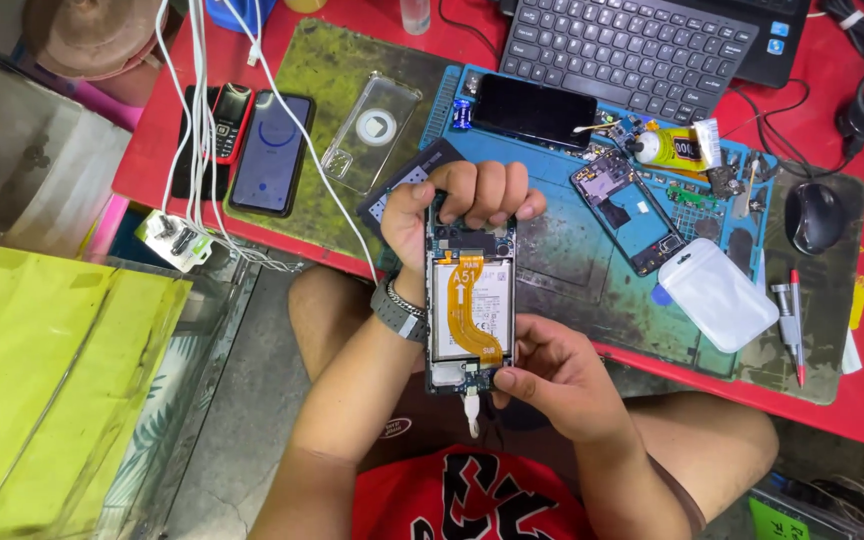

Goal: The person connects a white charging cable to a disassembled smartphone, then disconnects it and reconnects it multiple times while holding the device. They also handle the phone's internal components and a separate screen assembly on the workbench.

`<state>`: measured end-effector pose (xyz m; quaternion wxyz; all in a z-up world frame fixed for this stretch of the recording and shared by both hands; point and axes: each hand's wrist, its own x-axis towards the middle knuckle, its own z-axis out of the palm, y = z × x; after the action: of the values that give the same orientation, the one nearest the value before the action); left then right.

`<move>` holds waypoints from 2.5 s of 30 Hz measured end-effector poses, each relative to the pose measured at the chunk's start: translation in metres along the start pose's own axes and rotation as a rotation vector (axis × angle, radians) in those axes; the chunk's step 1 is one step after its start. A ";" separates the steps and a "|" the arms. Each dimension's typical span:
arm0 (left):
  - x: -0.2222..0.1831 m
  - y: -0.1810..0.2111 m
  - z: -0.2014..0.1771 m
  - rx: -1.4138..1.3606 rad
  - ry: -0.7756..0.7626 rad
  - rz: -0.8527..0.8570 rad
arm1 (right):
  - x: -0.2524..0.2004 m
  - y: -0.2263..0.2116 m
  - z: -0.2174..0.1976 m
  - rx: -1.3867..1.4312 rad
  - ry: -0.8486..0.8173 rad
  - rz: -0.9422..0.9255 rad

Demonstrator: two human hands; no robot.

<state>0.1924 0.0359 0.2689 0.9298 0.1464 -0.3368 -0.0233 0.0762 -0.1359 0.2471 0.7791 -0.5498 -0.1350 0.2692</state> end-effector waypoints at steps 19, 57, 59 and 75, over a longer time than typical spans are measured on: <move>0.008 -0.008 -0.002 0.129 -0.129 0.030 | 0.011 0.064 -0.020 0.251 0.091 -0.168; -0.064 -0.006 0.073 1.151 0.296 -0.481 | -0.008 0.006 -0.027 -0.351 0.459 -0.331; -0.061 -0.008 0.073 1.180 0.297 -0.475 | -0.005 0.017 -0.040 -0.327 0.476 -0.328; -0.065 0.007 0.061 0.998 0.179 -0.467 | 0.016 0.020 -0.054 0.069 0.432 -0.468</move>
<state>0.1035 0.0358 0.2752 0.7430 0.6409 -0.1853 -0.0537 0.1113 -0.1643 0.2072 0.8488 -0.5214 -0.0800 -0.0356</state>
